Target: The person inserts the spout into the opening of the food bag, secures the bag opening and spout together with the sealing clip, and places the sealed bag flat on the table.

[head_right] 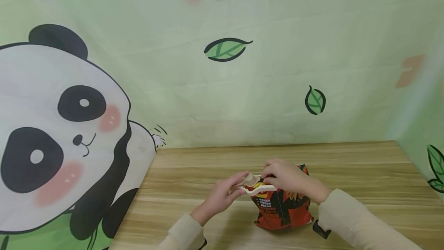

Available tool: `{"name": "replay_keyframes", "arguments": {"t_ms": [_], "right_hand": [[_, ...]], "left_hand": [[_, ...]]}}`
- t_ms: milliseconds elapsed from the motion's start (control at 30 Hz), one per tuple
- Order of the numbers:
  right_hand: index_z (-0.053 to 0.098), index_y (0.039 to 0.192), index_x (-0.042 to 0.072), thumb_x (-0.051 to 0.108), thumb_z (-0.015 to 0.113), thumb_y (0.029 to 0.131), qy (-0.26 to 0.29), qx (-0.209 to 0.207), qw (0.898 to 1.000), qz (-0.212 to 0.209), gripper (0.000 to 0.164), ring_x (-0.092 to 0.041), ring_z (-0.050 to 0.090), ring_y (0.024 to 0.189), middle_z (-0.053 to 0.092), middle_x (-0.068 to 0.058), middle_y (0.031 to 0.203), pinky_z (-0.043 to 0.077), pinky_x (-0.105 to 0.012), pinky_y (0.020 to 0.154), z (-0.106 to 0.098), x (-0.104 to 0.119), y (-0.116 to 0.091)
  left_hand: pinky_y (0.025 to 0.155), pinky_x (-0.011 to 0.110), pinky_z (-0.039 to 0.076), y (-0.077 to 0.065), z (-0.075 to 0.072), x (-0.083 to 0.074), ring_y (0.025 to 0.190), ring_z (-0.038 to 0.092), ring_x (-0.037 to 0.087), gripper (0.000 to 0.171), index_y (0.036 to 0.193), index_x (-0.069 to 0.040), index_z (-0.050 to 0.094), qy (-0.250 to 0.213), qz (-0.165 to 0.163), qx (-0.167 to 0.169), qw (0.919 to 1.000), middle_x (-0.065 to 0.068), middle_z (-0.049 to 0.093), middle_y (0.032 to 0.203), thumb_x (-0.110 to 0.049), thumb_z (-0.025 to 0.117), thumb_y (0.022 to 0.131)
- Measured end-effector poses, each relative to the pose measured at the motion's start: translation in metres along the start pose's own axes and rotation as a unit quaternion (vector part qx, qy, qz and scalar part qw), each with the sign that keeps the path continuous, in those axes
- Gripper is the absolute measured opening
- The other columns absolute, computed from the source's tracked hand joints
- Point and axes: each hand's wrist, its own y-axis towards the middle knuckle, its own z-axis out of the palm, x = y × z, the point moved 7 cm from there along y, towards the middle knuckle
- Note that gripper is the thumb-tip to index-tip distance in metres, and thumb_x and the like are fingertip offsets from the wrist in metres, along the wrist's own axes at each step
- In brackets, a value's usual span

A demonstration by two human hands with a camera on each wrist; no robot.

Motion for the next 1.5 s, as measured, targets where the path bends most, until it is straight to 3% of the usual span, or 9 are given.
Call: {"name": "replay_keyframes", "arguments": {"t_ms": [133, 367, 567, 767, 900, 1167, 1500], "right_hand": [[0.067, 0.079, 0.017, 0.016, 0.063, 0.08, 0.015, 0.009, 1.0, 0.009, 0.003, -0.001, 0.048, 0.067, 0.056, 0.009, 0.078, 0.041, -0.02, 0.058, -0.0004, -0.001, 0.0006], [0.065, 0.084, 0.017, 0.023, 0.06, 0.083, 0.028, 0.022, 0.999, 0.021, 0.009, -0.004, 0.053, 0.072, 0.059, 0.008, 0.083, 0.044, -0.025, 0.062, -0.0024, -0.0022, -0.0005], [0.063, 0.097, 0.014, 0.034, 0.065, 0.077, 0.017, 0.063, 0.998, 0.025, 0.028, -0.013, 0.058, 0.087, 0.062, 0.003, 0.096, 0.048, -0.034, 0.073, -0.0023, -0.0013, -0.0032], [0.06, 0.107, 0.011, 0.031, 0.069, 0.074, -0.001, 0.103, 0.992, 0.073, 0.039, -0.016, 0.058, 0.092, 0.063, 0.0, 0.103, 0.048, -0.036, 0.074, 0.0003, -0.007, -0.0065], [0.059, 0.11, 0.009, 0.024, 0.071, 0.072, -0.01, 0.115, 0.99, 0.079, 0.042, -0.02, 0.058, 0.095, 0.062, -0.002, 0.106, 0.047, -0.039, 0.076, 0.0009, -0.008, -0.0076], [0.06, 0.105, 0.012, 0.015, 0.066, 0.074, -0.033, 0.089, 0.994, 0.054, 0.032, -0.006, 0.053, 0.077, 0.063, 0.003, 0.095, 0.045, -0.028, 0.064, -0.002, -0.0036, -0.0078], [0.059, 0.111, 0.01, 0.017, 0.064, 0.079, -0.007, 0.093, 0.994, 0.058, 0.033, -0.013, 0.058, 0.087, 0.063, -0.003, 0.102, 0.047, -0.034, 0.071, -0.0036, -0.0038, -0.0088]], "left_hand": [[0.076, 0.017, 0.047, -0.0003, -0.0015, -0.0041, 0.092, 0.062, 0.009, 0.048, 0.129, -0.017, 0.045, 0.022, 0.022, -0.014, 0.9994, 0.002, 0.061, 0.113, -0.024, 0.058, 0.083], [0.074, 0.017, 0.048, -0.0002, -0.002, -0.0059, 0.089, 0.063, 0.008, 0.045, 0.127, -0.016, 0.048, 0.021, 0.031, -0.029, 0.9989, 0.002, 0.062, 0.111, -0.023, 0.058, 0.083], [0.075, 0.019, 0.048, -0.0002, -0.0034, -0.0069, 0.09, 0.063, 0.008, 0.043, 0.125, -0.016, 0.05, 0.021, 0.04, -0.047, 0.9979, 0.001, 0.063, 0.109, -0.024, 0.057, 0.084], [0.076, 0.018, 0.048, -0.0012, -0.0026, -0.0067, 0.091, 0.062, 0.009, 0.043, 0.125, -0.015, 0.05, 0.016, 0.051, -0.062, 0.9967, 0.002, 0.063, 0.109, -0.023, 0.058, 0.083], [0.077, 0.018, 0.047, -0.0017, -0.0023, -0.0071, 0.092, 0.062, 0.009, 0.044, 0.125, -0.015, 0.05, 0.018, 0.055, -0.068, 0.996, 0.002, 0.063, 0.11, -0.023, 0.058, 0.083], [0.077, 0.018, 0.047, -0.0013, -0.0011, -0.0074, 0.093, 0.062, 0.009, 0.043, 0.126, -0.016, 0.049, 0.014, 0.038, -0.059, 0.9974, 0.002, 0.062, 0.11, -0.025, 0.055, 0.085], [0.074, 0.019, 0.048, -0.0025, -0.0018, -0.0085, 0.088, 0.063, 0.009, 0.042, 0.126, -0.017, 0.049, 0.027, 0.037, -0.072, 0.9964, 0.002, 0.064, 0.107, -0.024, 0.055, 0.085]]}}
